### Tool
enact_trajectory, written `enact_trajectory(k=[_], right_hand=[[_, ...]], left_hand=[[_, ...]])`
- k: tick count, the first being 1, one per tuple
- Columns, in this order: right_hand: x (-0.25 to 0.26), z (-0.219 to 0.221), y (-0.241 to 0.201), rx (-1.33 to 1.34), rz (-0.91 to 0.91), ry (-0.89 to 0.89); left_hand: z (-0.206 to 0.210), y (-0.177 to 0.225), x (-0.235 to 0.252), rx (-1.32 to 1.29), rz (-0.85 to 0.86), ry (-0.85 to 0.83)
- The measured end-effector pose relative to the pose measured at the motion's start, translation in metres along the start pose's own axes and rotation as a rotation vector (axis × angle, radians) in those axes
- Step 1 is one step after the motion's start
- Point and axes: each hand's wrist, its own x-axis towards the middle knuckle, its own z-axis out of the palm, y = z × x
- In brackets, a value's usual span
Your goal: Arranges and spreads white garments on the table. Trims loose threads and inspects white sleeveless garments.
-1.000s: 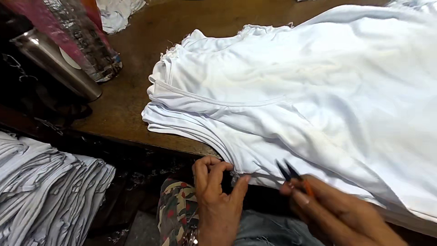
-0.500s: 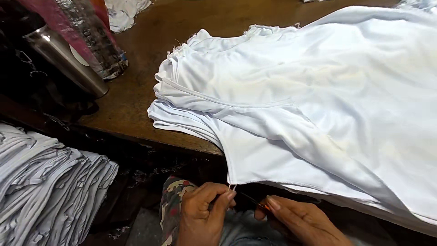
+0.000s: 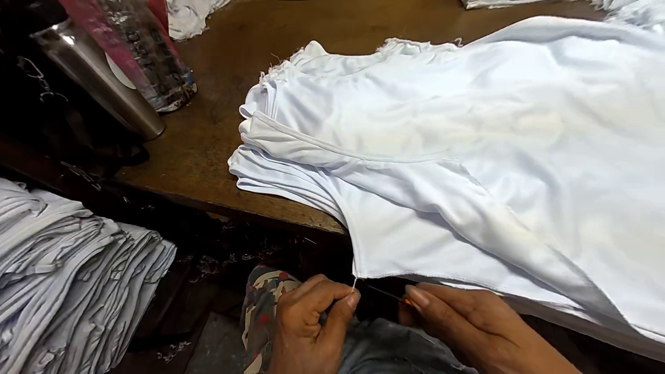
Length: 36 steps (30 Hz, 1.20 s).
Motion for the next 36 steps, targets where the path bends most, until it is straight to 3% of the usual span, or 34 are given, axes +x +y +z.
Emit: enact_trajectory(k=[9, 15, 20, 24, 27, 30, 33, 36], right_hand=[[0.019, 0.017, 0.006, 0.067, 0.008, 0.06], [0.017, 0.007, 0.0, -0.233, -0.207, 0.102], [0.037, 0.011, -0.015, -0.896, -0.55, 0.461], [0.064, 0.023, -0.014, -1.037, -0.664, 0.447], [0.07, 0.013, -0.029, -0.853, -0.558, 0.362], [0.075, -0.013, -0.057, -0.541, -0.238, 0.112], [0.083, -0.037, -0.088, -0.356, -0.094, -0.047], [0.089, -0.048, -0.111, -0.342, -0.008, -0.139]], left_hand=[[0.001, 0.001, -0.002, -0.05, -0.011, 0.001], [0.003, -0.006, -0.004, -0.065, -0.033, -0.056], [0.016, -0.011, -0.011, -0.074, -0.075, -0.147], [0.027, -0.011, -0.013, -0.057, -0.107, -0.18], [0.029, -0.005, -0.013, -0.033, -0.118, -0.109], [0.029, 0.003, -0.004, -0.122, -0.121, -0.014], [0.032, 0.019, 0.01, -0.436, -0.21, -0.052], [0.05, 0.034, 0.028, -0.84, -0.363, -0.237]])
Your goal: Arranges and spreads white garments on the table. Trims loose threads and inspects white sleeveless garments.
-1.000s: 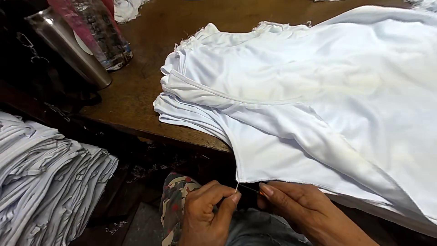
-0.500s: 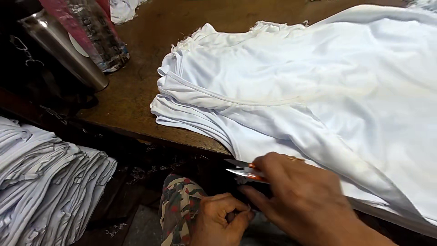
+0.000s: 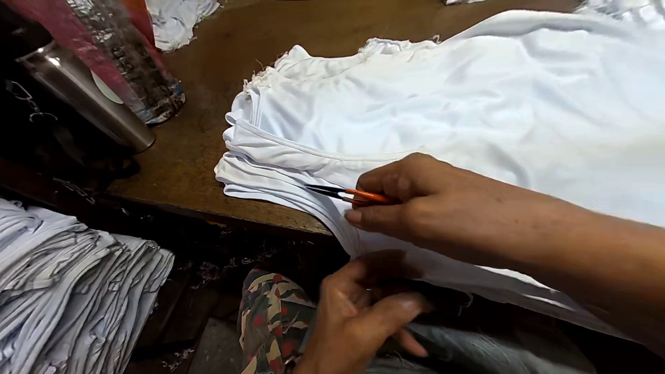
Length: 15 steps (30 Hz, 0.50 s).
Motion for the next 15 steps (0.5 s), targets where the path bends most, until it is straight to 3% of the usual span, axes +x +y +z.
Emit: enact_trajectory(k=[3, 7, 9, 11, 15], right_hand=[[0.001, -0.001, -0.007, 0.037, 0.063, -0.066], [-0.019, -0.003, 0.029, 0.127, -0.143, -0.022], [-0.044, -0.011, 0.038, 0.262, -0.126, 0.019], [-0.069, -0.022, 0.052, 0.329, -0.043, 0.057], [-0.131, -0.034, 0.079, 0.411, 0.304, 0.179]], left_hand=[[0.028, -0.009, 0.022, -0.225, -0.2, -0.099], [0.049, -0.023, 0.044, -0.274, -0.385, -0.093], [0.055, -0.029, 0.049, -0.283, -0.435, -0.072], [0.061, -0.034, 0.049, -0.259, -0.49, -0.073], [0.074, -0.051, 0.052, -0.21, -0.539, -0.12]])
